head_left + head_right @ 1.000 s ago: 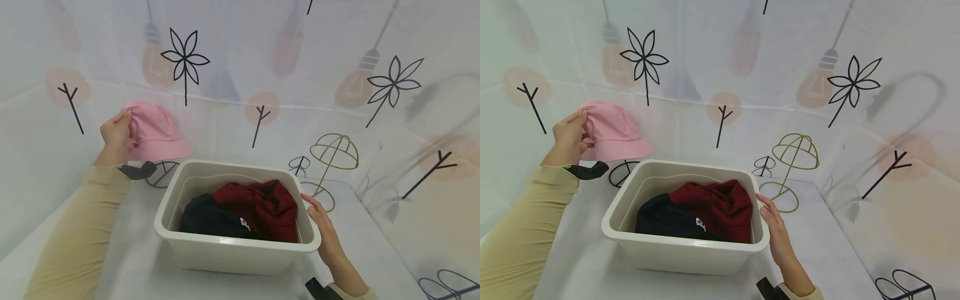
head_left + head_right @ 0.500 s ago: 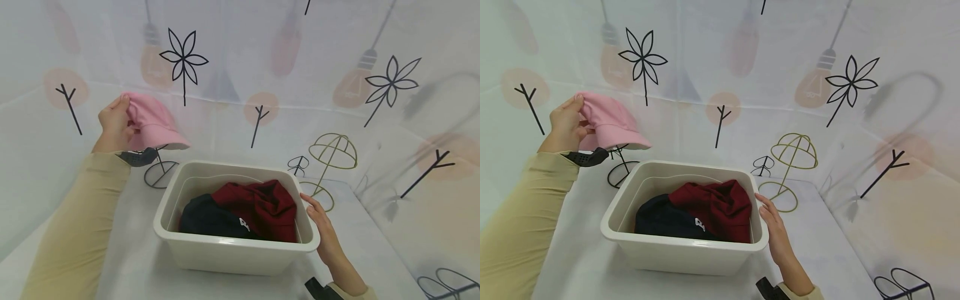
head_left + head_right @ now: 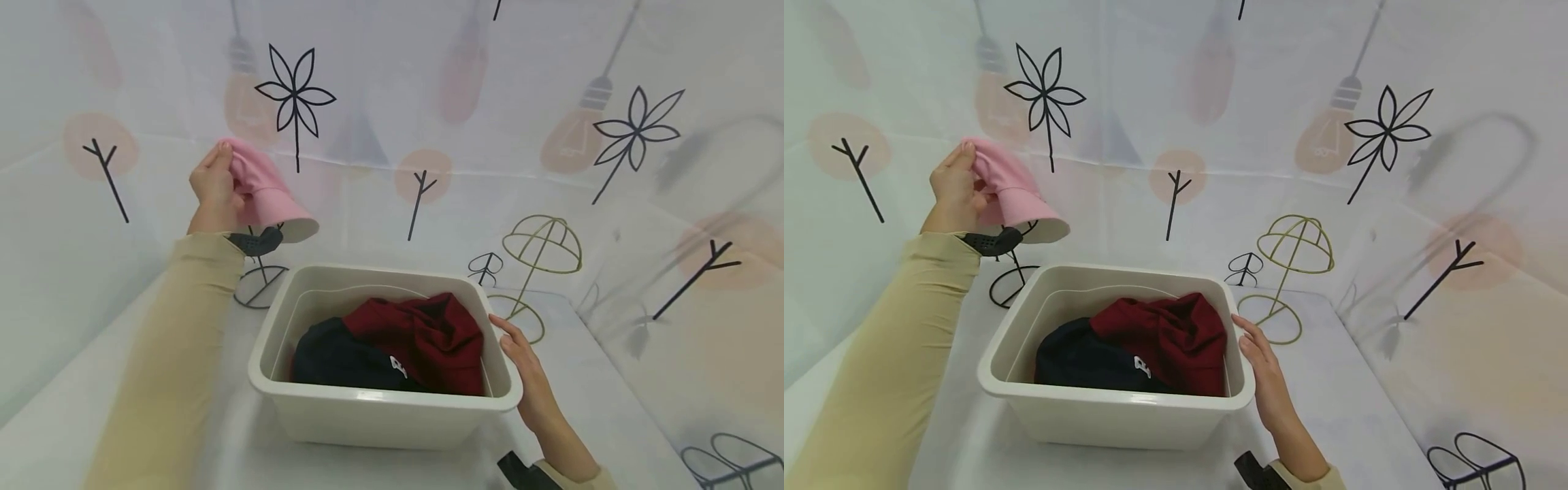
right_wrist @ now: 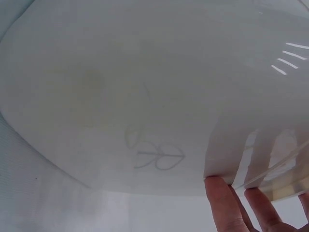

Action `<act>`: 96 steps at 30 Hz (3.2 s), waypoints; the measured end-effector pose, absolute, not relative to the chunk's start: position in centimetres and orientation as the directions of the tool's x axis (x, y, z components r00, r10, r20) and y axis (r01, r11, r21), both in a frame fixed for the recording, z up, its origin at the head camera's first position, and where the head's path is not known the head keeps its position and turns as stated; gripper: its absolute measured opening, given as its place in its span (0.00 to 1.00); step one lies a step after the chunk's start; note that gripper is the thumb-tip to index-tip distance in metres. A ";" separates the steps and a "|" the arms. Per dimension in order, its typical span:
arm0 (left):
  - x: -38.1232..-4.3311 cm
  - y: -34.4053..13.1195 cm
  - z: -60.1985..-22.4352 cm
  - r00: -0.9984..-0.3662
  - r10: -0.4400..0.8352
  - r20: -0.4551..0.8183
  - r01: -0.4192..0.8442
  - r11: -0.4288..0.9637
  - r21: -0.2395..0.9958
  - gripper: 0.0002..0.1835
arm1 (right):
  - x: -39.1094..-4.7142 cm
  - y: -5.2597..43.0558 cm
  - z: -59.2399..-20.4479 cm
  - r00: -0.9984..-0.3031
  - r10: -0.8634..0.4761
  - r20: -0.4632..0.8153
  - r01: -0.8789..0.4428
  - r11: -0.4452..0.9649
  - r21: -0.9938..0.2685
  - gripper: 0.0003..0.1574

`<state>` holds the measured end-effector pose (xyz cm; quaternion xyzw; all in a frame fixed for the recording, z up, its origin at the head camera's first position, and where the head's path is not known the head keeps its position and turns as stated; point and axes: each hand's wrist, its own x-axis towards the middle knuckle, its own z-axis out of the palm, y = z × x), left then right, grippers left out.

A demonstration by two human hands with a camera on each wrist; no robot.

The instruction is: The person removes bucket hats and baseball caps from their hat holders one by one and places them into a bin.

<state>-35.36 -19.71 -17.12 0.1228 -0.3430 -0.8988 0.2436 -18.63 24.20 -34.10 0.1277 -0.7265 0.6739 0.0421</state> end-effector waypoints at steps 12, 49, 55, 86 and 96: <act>-35.7 -19.1 -16.2 -0.817 -0.557 0.148 0.518 -0.597 0.613 0.20 | -18.7 23.9 -34.2 -0.959 -0.137 0.247 -0.258 0.071 -0.963 0.26; -26.7 -13.3 -11.0 -0.970 -0.039 0.240 0.198 -0.703 0.683 0.09 | -19.2 24.5 -34.3 -0.957 -0.119 0.263 -0.273 0.073 -0.959 0.26; -25.2 -11.9 -11.4 -0.958 0.039 0.284 0.179 -0.694 0.697 0.07 | -19.3 24.6 -34.3 -0.956 -0.123 0.265 -0.275 0.068 -0.959 0.26; -23.6 -7.1 -16.8 -0.954 0.287 0.085 -0.003 -0.293 0.956 0.08 | -19.4 24.7 -34.0 -0.964 -0.121 0.235 -0.247 0.095 -0.964 0.27; -26.1 -7.1 -20.0 -0.940 0.329 0.088 0.118 0.072 0.990 0.16 | -19.4 24.8 -34.0 -0.968 -0.118 0.220 -0.231 0.095 -0.968 0.27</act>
